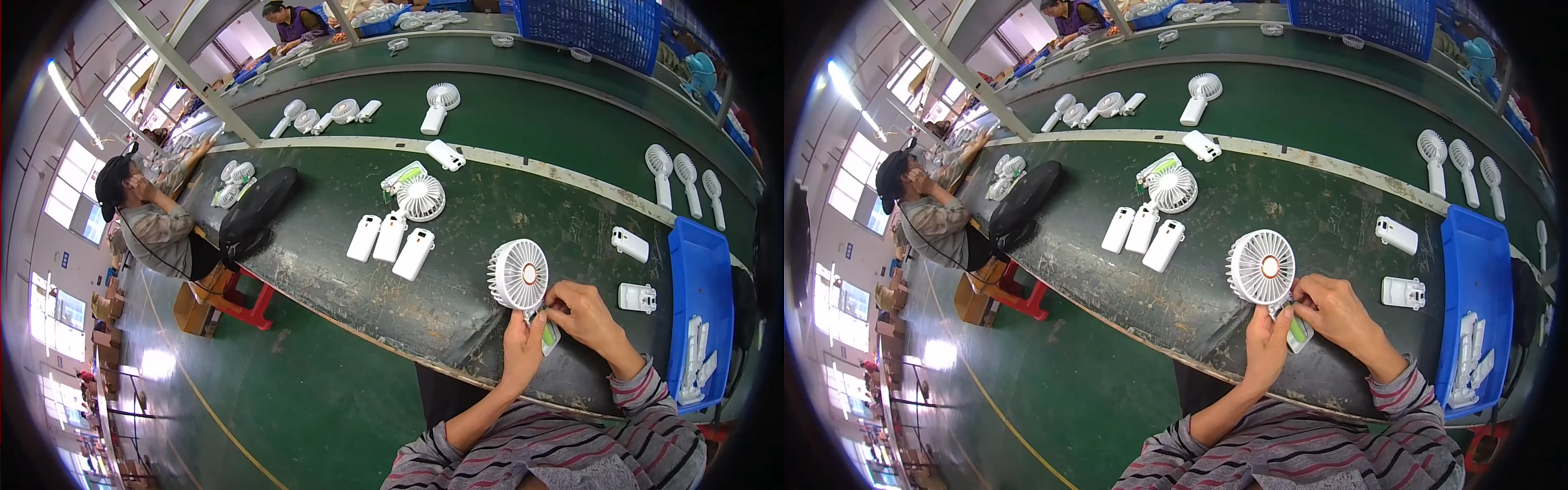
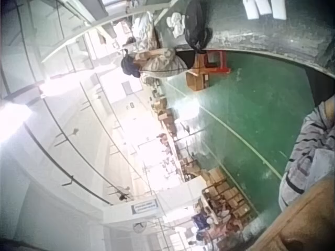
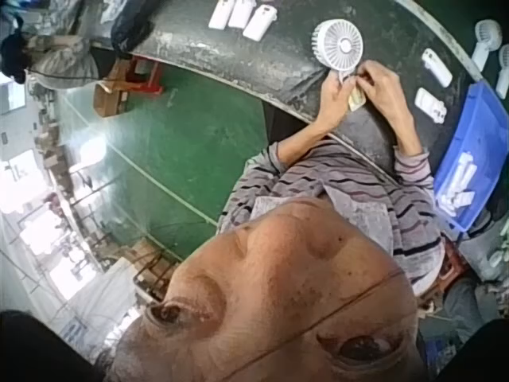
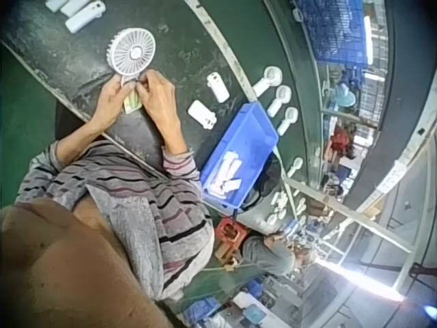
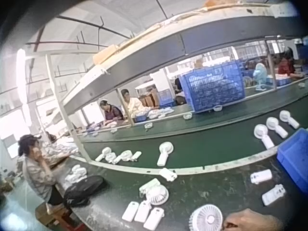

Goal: The person assembles portable fans by fitting circuit boards, wires, and batteries into handle casings, snapping the plastic casing pieces together by hand, testing the fans, and placing assembled fans onto the conveyor belt.

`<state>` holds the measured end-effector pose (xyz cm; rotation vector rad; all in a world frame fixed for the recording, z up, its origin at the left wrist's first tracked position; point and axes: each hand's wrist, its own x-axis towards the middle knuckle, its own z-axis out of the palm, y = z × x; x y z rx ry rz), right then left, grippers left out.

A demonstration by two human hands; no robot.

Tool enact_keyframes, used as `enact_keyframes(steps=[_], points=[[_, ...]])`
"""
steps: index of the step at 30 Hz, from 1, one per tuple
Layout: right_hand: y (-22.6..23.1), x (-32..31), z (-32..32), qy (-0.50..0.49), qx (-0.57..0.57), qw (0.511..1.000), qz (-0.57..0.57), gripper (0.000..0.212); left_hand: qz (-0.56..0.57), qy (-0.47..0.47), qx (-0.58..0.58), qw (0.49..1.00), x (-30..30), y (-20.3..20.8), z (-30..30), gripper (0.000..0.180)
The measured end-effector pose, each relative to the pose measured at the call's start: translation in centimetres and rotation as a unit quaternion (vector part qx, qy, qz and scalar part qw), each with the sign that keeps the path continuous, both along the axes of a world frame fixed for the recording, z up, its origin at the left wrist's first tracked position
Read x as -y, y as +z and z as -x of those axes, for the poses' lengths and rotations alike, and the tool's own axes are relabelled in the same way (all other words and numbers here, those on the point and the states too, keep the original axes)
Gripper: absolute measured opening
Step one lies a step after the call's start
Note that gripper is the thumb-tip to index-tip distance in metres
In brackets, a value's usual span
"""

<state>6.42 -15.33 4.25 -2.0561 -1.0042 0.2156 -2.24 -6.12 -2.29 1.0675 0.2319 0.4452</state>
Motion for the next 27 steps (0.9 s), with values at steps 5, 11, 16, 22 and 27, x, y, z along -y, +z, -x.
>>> enact_keyframes(steps=[5,11,16,22,27], points=[[-0.1,-0.2,-0.9,0.026,-0.003,0.999,0.044,0.014,0.071,-0.041,-0.034,0.996,-0.2,-0.6,-0.2,0.022],[-0.8,-0.3,-1.7,0.033,-0.054,0.997,0.050,0.014,0.193,-0.072,-0.043,0.978,-0.3,-0.3,-0.7,0.019],[-0.6,-0.4,-1.7,0.027,-0.058,0.996,0.062,0.015,0.220,-0.080,-0.066,0.970,-0.5,-1.0,-0.9,0.017],[-0.4,0.0,-1.9,0.018,-0.108,0.990,0.086,0.018,0.266,-0.105,-0.085,0.954,-0.7,-1.0,-0.9,0.017],[-0.4,0.2,-2.0,0.017,-0.060,0.992,0.110,0.019,0.300,-0.133,-0.111,0.938,-0.9,-0.7,-1.0,0.017]])
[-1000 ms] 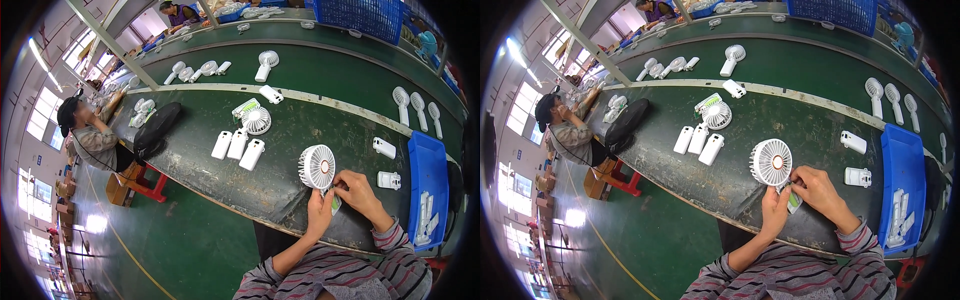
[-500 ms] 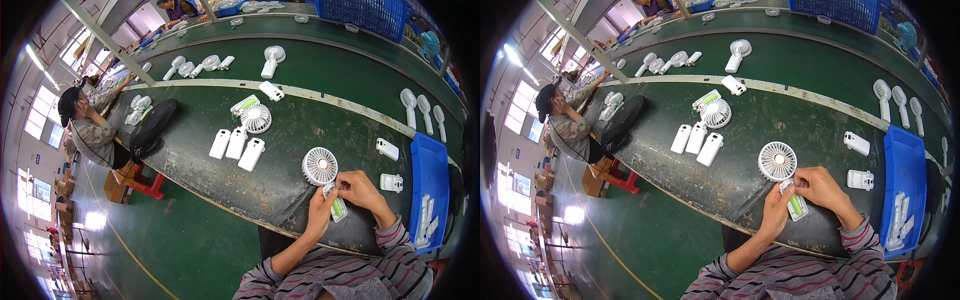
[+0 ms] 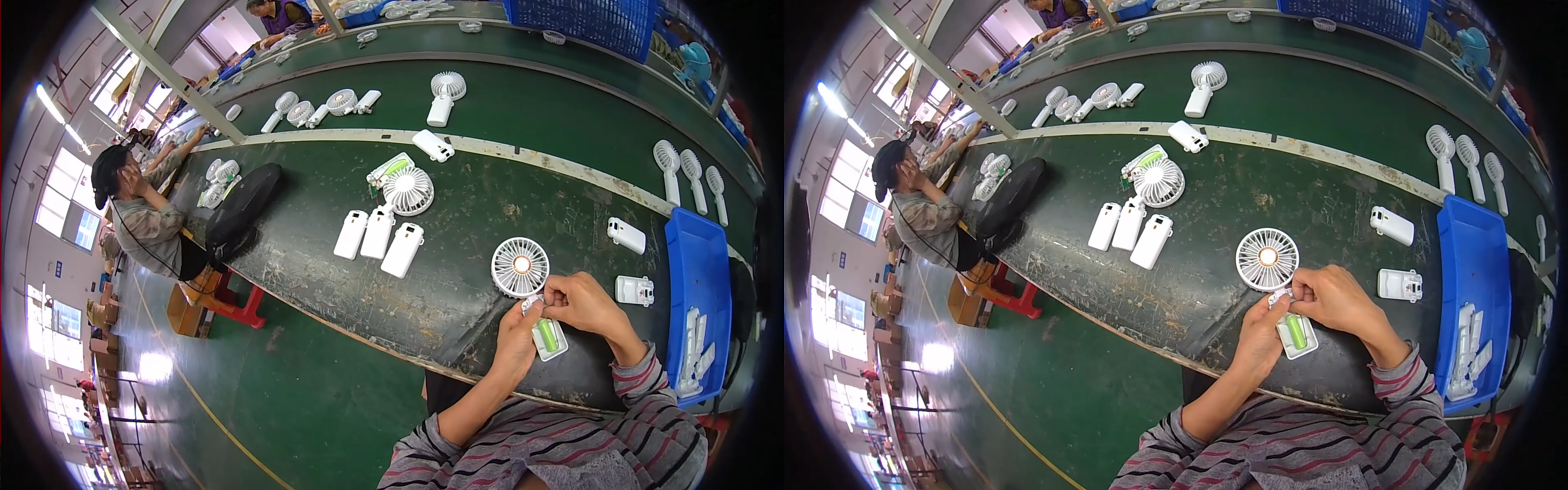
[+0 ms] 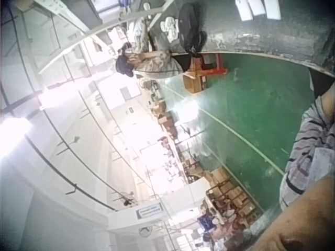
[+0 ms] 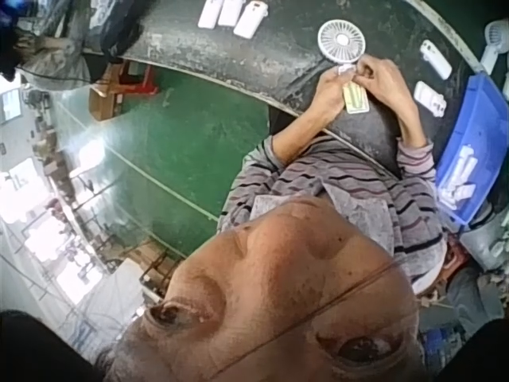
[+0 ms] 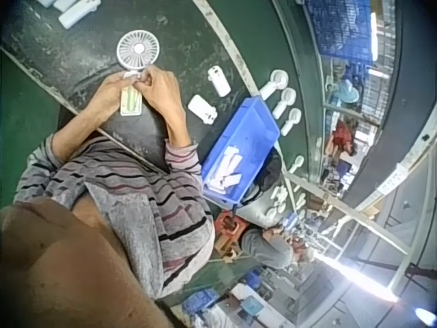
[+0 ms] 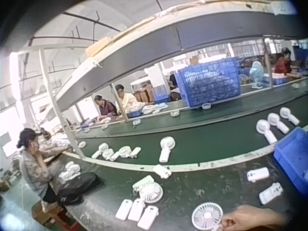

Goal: The person assembles portable fans by fitting circuit boards, wires, and batteries into handle casings, snapping the plastic casing pieces together by hand, testing the fans, and placing assembled fans onto the conveyor belt.

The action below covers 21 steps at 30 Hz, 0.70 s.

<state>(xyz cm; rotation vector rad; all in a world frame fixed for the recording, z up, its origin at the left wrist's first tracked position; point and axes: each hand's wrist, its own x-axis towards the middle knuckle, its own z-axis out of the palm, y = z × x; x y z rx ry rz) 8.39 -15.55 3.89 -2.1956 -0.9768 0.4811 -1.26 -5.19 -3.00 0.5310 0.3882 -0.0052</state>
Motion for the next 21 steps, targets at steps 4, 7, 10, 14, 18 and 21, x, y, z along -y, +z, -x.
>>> enact_keyframes(steps=[4,7,10,14,18,21], points=[[0.7,-0.1,-0.1,0.009,0.011,1.000,0.013,0.019,0.021,-0.014,-0.013,1.000,-0.2,0.3,-0.3,0.017],[0.4,0.3,-0.2,-0.004,-0.012,1.000,0.004,0.019,0.022,-0.028,-0.026,0.999,-0.4,0.4,-0.5,0.017],[0.5,0.3,0.0,-0.009,0.001,1.000,0.002,0.019,0.023,-0.024,-0.027,0.999,-0.2,0.2,-0.6,0.016],[0.7,0.0,0.5,0.010,0.063,0.998,0.014,0.018,0.020,-0.017,-0.039,0.999,-0.3,0.4,-0.3,0.016],[1.3,-0.1,0.7,0.026,0.073,0.996,0.050,0.017,0.030,-0.029,-0.031,0.999,-0.3,-0.4,-0.1,0.017],[1.4,0.8,0.3,0.033,0.080,0.994,0.060,0.020,0.040,-0.025,-0.045,0.998,0.1,-0.3,-0.5,0.015]])
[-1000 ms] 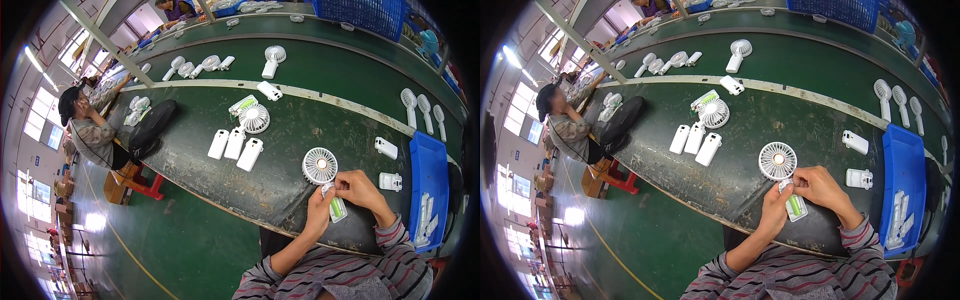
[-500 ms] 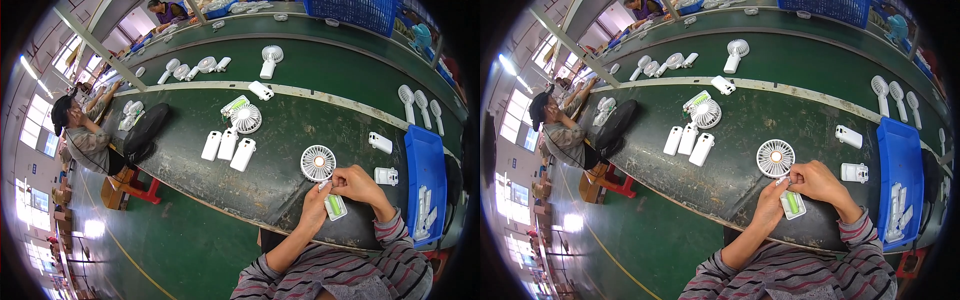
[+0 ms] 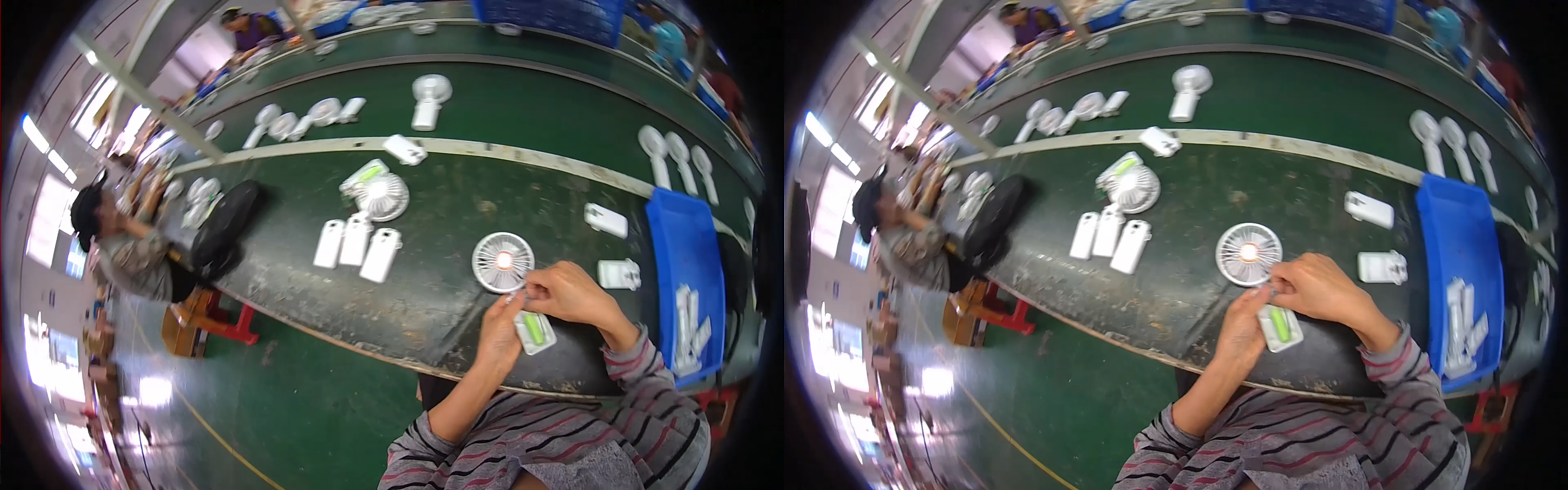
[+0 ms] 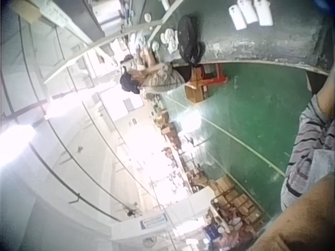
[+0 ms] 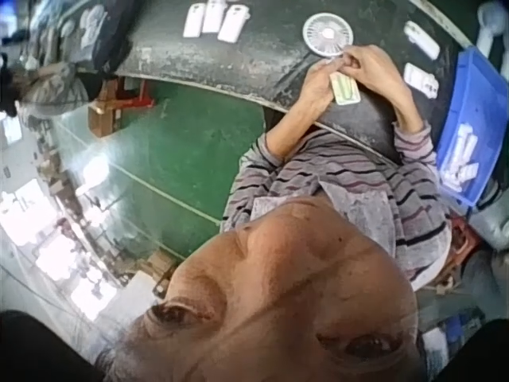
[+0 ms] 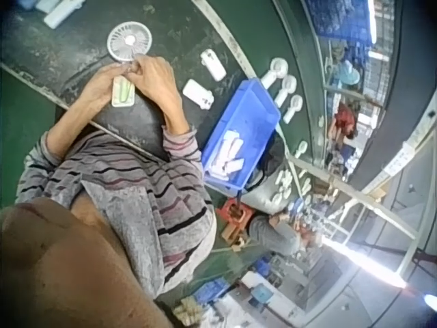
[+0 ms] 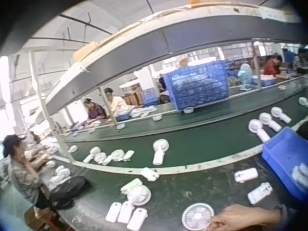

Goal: The person assembles portable fans by fitting circuit boards, wires, and batteries into handle casings, snapping the plastic casing pieces together by hand, testing the fans, and placing assembled fans onto the conveyor belt.

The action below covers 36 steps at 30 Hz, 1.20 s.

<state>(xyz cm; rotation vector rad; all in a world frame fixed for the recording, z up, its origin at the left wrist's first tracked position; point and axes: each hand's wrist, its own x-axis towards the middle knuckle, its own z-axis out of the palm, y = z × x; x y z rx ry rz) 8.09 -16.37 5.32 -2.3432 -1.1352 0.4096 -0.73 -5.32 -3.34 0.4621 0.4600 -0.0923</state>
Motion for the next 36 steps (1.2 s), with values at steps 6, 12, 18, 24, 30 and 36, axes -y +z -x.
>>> enact_keyframes(steps=[6,12,18,24,30,36], points=[[0.2,2.7,-0.8,-0.099,-0.075,0.982,-0.146,0.013,0.009,0.074,0.017,0.997,-1.3,1.7,-0.2,0.024],[-2.0,9.3,-2.7,-0.290,0.213,0.930,-0.068,0.030,-0.015,0.095,0.054,0.994,-1.4,1.6,-0.5,0.023],[-3.4,11.5,-6.9,-0.281,0.221,0.934,-0.028,0.048,0.061,0.101,0.041,0.992,-0.5,1.7,-0.5,0.023],[-3.7,9.4,-9.2,-0.257,0.138,0.957,-0.008,0.047,0.088,0.095,0.039,0.991,-1.6,1.6,-0.1,0.026],[-1.0,5.7,-4.8,-0.251,0.052,0.963,-0.083,0.045,0.039,0.088,0.061,0.993,-0.9,1.4,-0.5,0.034],[0.6,4.0,-2.6,-0.247,0.009,0.957,-0.151,0.046,0.012,0.096,0.062,0.993,0.4,1.0,-1.9,0.030]])
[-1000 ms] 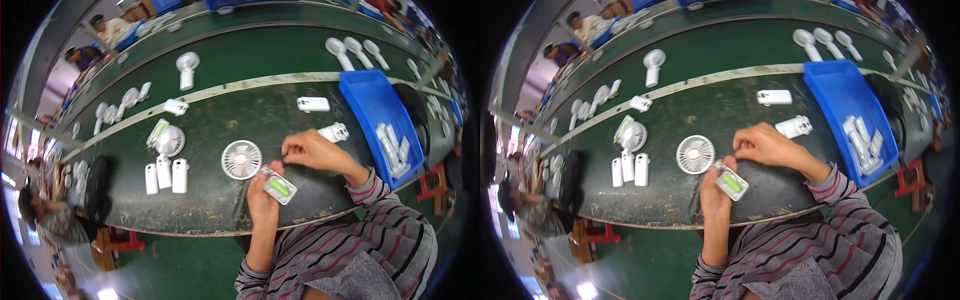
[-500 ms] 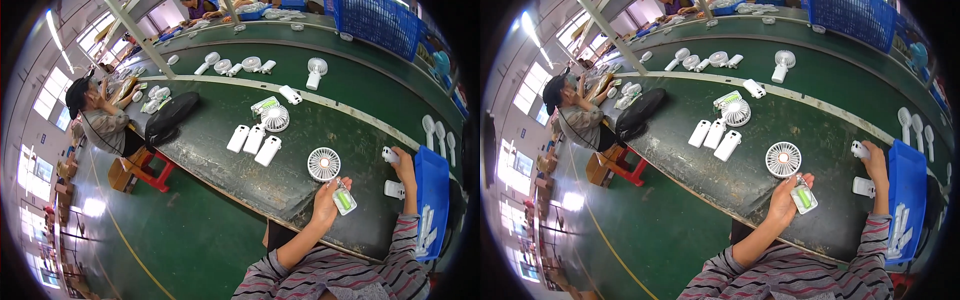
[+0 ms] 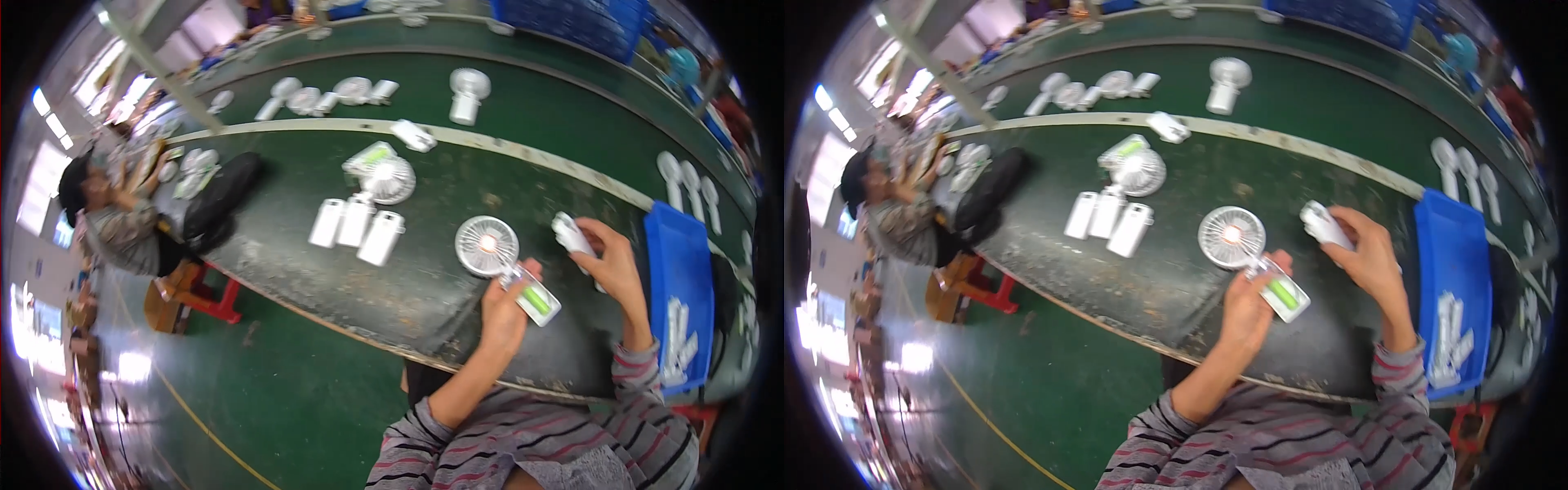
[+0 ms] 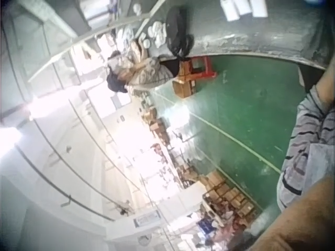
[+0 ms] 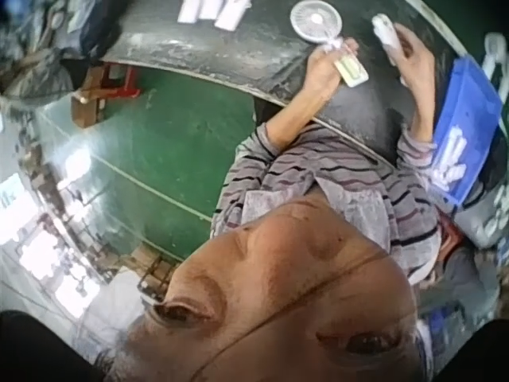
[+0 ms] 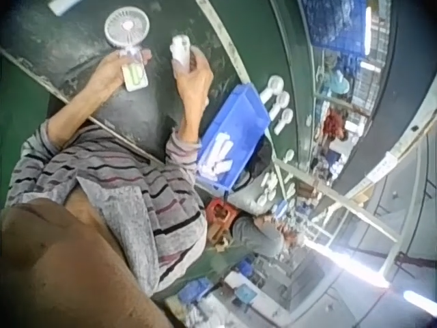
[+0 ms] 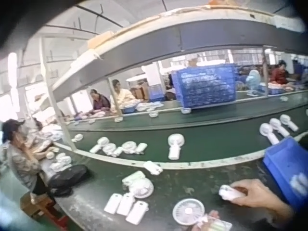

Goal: The person assembles portable fans by fitting circuit boards, wires, and batteries into handle casings, snapping the plastic casing pieces together by hand, testing the fans, and placing assembled fans onto the conveyor belt.

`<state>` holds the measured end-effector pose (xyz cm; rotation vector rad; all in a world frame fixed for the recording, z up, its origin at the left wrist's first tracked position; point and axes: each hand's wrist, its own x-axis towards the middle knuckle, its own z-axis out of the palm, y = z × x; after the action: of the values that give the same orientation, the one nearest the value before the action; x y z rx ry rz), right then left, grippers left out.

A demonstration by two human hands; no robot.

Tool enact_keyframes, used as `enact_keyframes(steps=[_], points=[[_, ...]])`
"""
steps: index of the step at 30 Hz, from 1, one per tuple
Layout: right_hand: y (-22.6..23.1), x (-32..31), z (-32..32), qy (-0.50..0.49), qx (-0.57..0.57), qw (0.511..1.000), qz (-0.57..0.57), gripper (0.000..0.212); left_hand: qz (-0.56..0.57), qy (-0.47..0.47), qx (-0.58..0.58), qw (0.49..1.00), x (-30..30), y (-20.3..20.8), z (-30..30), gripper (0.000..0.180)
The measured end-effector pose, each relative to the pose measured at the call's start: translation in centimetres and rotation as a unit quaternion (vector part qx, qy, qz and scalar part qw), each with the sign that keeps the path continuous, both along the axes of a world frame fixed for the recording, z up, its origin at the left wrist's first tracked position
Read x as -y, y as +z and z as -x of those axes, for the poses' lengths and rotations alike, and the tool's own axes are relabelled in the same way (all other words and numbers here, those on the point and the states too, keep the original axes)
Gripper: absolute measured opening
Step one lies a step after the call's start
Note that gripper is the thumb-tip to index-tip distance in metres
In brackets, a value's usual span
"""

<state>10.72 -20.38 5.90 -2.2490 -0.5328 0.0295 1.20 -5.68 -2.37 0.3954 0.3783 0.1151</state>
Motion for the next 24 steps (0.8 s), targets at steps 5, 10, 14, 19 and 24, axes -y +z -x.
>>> enact_keyframes(steps=[5,10,14,19,24], points=[[1.7,-1.1,1.9,0.017,0.007,1.000,-0.014,0.040,0.122,-0.011,0.018,0.992,-0.2,1.1,-0.6,0.034],[1.4,-0.2,3.7,0.002,0.016,0.999,0.035,0.038,0.155,-0.030,-0.017,0.987,1.0,1.1,-0.8,0.048],[0.7,-0.3,4.4,0.005,0.012,0.998,0.060,0.039,0.150,-0.008,-0.023,0.988,1.2,0.4,-0.8,0.049],[-1.3,-0.1,2.7,-0.042,-0.124,0.991,-0.033,0.040,0.144,-0.027,-0.019,0.989,1.2,0.9,-0.4,0.044],[-1.2,-0.3,2.9,-0.011,0.069,0.996,0.052,0.024,0.080,-0.034,0.001,0.996,1.2,0.8,0.1,0.035]])
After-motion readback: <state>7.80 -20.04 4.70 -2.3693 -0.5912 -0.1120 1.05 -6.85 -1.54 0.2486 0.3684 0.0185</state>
